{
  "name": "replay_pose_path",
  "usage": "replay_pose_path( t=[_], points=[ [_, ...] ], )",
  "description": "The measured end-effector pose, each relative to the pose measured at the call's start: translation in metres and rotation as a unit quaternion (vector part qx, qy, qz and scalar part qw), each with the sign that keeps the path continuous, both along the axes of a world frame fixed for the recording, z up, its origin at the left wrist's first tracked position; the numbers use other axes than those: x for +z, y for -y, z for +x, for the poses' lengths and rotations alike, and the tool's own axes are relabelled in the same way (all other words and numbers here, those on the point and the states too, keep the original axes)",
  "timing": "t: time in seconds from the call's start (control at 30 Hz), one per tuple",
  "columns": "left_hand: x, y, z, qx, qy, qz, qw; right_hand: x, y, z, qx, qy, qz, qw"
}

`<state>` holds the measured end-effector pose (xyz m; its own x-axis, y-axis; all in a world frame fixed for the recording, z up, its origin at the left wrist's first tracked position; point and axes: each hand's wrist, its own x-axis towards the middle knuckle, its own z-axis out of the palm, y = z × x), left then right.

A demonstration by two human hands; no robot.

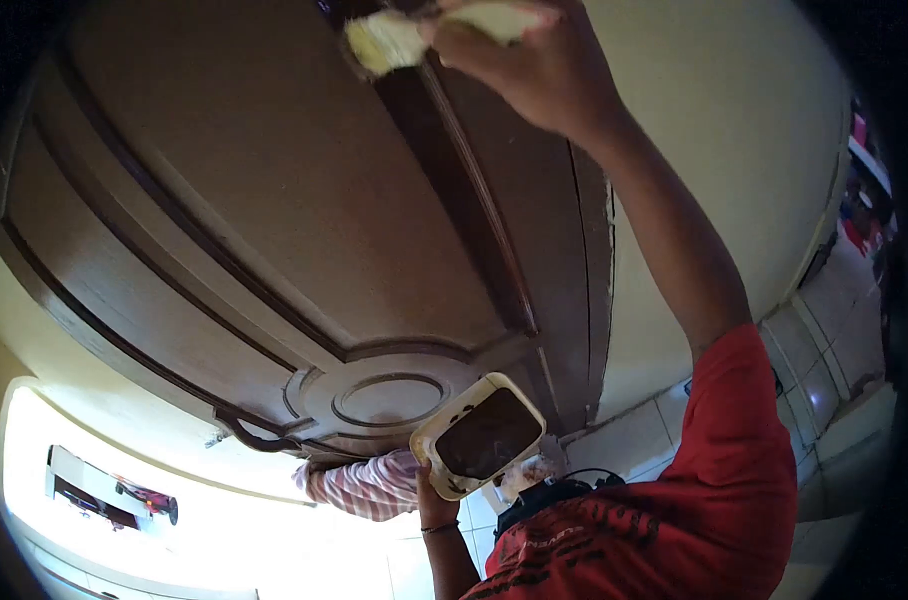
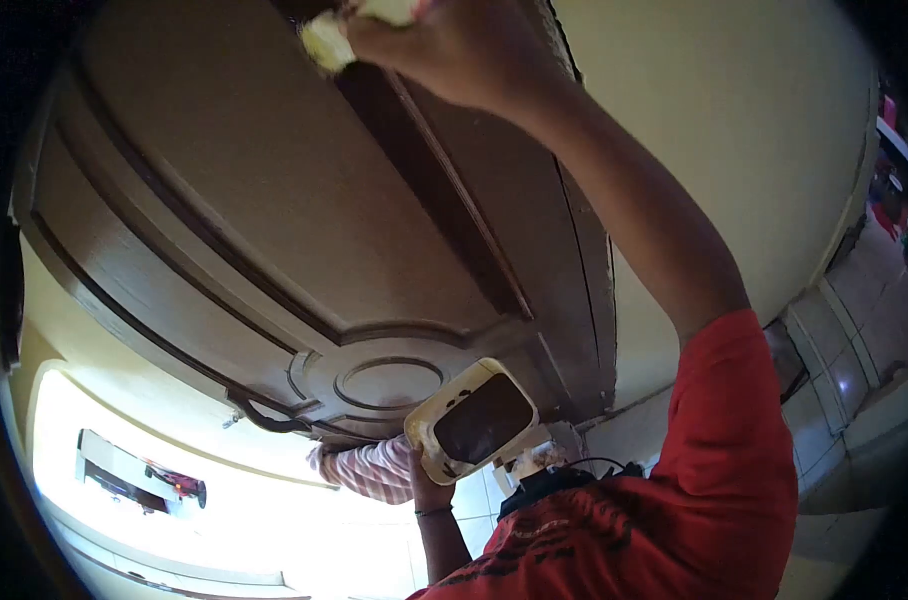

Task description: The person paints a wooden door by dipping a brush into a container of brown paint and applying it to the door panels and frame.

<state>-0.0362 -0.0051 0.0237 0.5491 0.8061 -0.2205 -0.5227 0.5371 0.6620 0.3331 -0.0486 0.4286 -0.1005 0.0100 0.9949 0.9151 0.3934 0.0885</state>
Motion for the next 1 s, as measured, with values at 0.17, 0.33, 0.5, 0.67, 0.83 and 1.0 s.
replay_pose_path(
  t=[0.17, 0.33, 0.5, 0.67, 0.83, 1.0],
  points=[
    [-0.003, 0.000, 0.000, 0.002, 0.006, 0.012, 1.000, 0.066, 0.005, -0.011, 0.028, -0.003, -0.006, 1.000],
    [0.000, -0.005, 0.008, -0.008, 0.026, 0.008, 1.000, 0.097, 0.015, -0.016, -0.047, 0.080, 0.049, 0.994],
    [0.002, -0.009, 0.020, -0.047, 0.027, 0.015, 0.998, 0.121, 0.005, -0.034, -0.118, 0.164, 0.130, 0.971],
    [-0.004, -0.018, 0.027, -0.104, 0.031, -0.027, 0.994, 0.122, -0.004, -0.043, -0.207, 0.194, 0.011, 0.959],
    [-0.029, -0.033, 0.041, -0.136, 0.068, -0.053, 0.987, 0.072, 0.008, -0.055, -0.295, 0.260, -0.021, 0.919],
    [-0.044, -0.041, 0.048, -0.146, 0.063, -0.053, 0.986, -0.006, 0.014, -0.052, -0.339, 0.306, -0.079, 0.886]
  ],
)
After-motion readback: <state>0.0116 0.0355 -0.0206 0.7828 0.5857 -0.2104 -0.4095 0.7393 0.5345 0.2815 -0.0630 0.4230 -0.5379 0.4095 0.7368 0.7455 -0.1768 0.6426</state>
